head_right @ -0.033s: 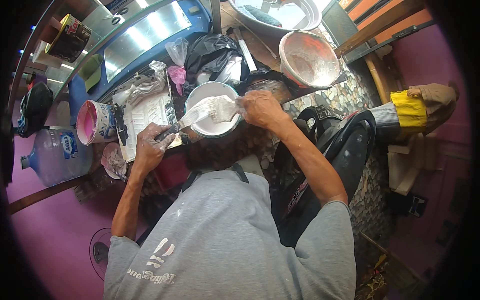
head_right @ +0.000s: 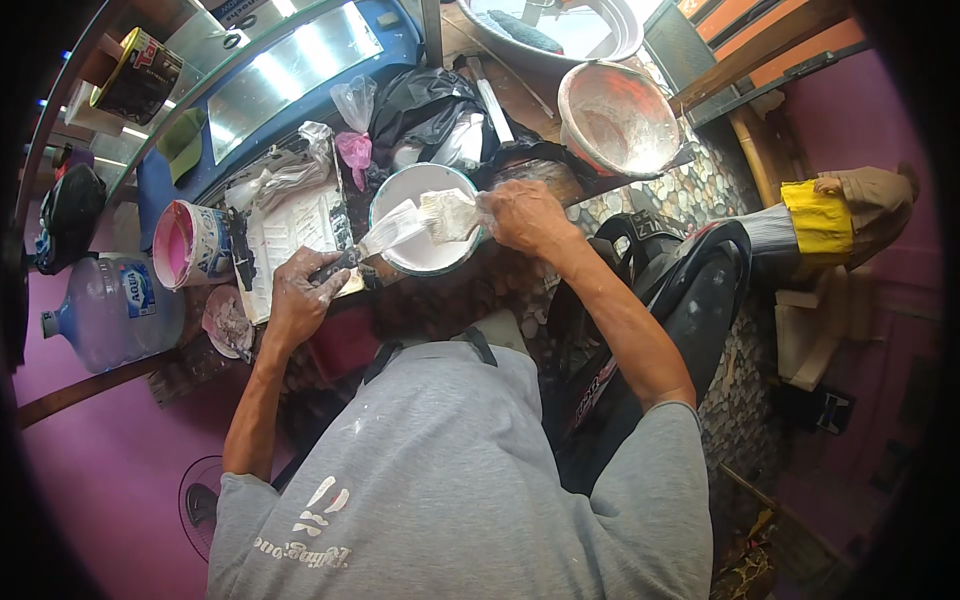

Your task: The person squeezes white material from a cloth into a container, stirs it with a tool, and then uses a brush to apply white paint from the container onto a surface.

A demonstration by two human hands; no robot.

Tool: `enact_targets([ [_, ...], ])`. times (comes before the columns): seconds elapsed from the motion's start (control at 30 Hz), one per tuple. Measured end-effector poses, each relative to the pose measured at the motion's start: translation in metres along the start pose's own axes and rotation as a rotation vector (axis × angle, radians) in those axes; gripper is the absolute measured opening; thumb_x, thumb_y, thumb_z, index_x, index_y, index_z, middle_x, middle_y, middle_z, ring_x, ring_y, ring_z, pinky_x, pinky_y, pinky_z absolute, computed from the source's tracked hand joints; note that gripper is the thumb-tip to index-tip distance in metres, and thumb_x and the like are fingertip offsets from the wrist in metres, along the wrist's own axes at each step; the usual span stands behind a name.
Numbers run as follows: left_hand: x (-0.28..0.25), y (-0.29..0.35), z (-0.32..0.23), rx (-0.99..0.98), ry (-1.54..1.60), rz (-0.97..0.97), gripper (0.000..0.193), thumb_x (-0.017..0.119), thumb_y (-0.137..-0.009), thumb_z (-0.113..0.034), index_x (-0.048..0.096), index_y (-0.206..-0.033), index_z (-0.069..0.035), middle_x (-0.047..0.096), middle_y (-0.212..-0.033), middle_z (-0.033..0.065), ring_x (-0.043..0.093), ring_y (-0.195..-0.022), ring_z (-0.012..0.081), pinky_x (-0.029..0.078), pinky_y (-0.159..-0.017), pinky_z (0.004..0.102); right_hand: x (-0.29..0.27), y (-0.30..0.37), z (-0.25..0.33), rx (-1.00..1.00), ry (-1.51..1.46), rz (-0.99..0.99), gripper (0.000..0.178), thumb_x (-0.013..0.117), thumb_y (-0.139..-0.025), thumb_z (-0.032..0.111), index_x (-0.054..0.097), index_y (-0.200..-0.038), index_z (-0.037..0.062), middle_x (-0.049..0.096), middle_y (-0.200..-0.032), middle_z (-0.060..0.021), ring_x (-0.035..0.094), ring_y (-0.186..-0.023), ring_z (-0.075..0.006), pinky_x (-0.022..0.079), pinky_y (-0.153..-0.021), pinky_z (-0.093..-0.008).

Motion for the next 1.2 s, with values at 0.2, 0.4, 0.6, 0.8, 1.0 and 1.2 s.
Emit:
enact_targets([
  [0.2, 0.0, 0.003, -0.006, -0.074, 0.046, -0.002, 0.023, 0.072, -0.078, -0.012, 0.069, -0.097, 0.001, 0.065, -0.084, 0.0153, 0.063, -0.077, 0.0245, 0.049, -0.07, 0.0343, 0.016, 0.007, -0.015, 0.137, 0.022, -0.082, 0.03, 0.059, -0.081, 0.024, 0.066, -0.107, 0.0097, 0.067, -0.102, -0.0162, 0.062, -0.098, -0.0327, 0.046, -0.089, -0.0432],
  [0.4, 0.014, 0.007, 0.017, -0.157, 0.085, -0.091, 0.024, 0.073, -0.078, -0.012, 0.068, -0.097, 0.001, 0.064, -0.085, 0.0159, 0.063, -0.075, 0.0259, 0.049, -0.069, 0.0347, -0.003, 0.025, 0.0, 0.183, -0.09, -0.136, 0.03, 0.059, -0.084, 0.028, 0.066, -0.105, 0.0077, 0.066, -0.101, -0.0169, 0.062, -0.096, -0.0331, 0.047, -0.087, -0.0433],
  [0.6, 0.026, 0.006, 0.012, -0.072, 0.026, -0.122, 0.024, 0.071, -0.081, -0.012, 0.068, -0.1, 0.002, 0.063, -0.084, 0.0128, 0.061, -0.071, 0.0179, 0.049, -0.065, 0.0308, 0.002, 0.032, 0.02, 0.031, -0.123, -0.252, 0.029, 0.059, -0.086, 0.029, 0.066, -0.104, 0.0074, 0.066, -0.097, -0.0156, 0.062, -0.094, -0.0326, 0.047, -0.085, -0.0439],
  [0.8, 0.021, 0.01, 0.006, -0.068, 0.063, -0.11, 0.021, 0.071, -0.078, -0.009, 0.068, -0.096, 0.002, 0.064, -0.085, 0.0158, 0.063, -0.076, 0.0256, 0.049, -0.07, 0.0341, 0.017, 0.019, 0.006, 0.134, 0.009, -0.15, 0.027, 0.06, -0.086, 0.029, 0.066, -0.102, 0.0073, 0.066, -0.095, -0.0139, 0.063, -0.093, -0.0315, 0.049, -0.081, -0.0431],
  [1.0, 0.019, 0.013, 0.01, -0.087, 0.033, -0.089, 0.022, 0.071, -0.077, -0.009, 0.069, -0.097, 0.001, 0.064, -0.085, 0.0163, 0.063, -0.076, 0.0268, 0.049, -0.07, 0.0344, 0.003, 0.028, 0.016, 0.155, -0.012, -0.18, 0.026, 0.057, -0.087, 0.026, 0.064, -0.102, 0.0063, 0.064, -0.094, -0.0131, 0.062, -0.094, -0.0312, 0.046, -0.083, -0.0452],
  [1.2, 0.017, 0.018, 0.007, -0.051, -0.002, -0.069, 0.023, 0.072, -0.077, -0.01, 0.069, -0.097, 0.001, 0.063, -0.083, 0.0157, 0.063, -0.075, 0.0268, 0.049, -0.069, 0.0346, 0.018, 0.016, 0.015, 0.114, 0.026, -0.172, 0.027, 0.057, -0.087, 0.027, 0.064, -0.104, 0.0074, 0.065, -0.095, -0.0137, 0.063, -0.092, -0.0327, 0.047, -0.083, -0.0439],
])
Point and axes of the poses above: each hand's wrist, its own y-axis away from the middle knuckle, its own x-axis out of the palm, z = x × y, the point moved 4 cm from there along -y, towards the middle knuckle
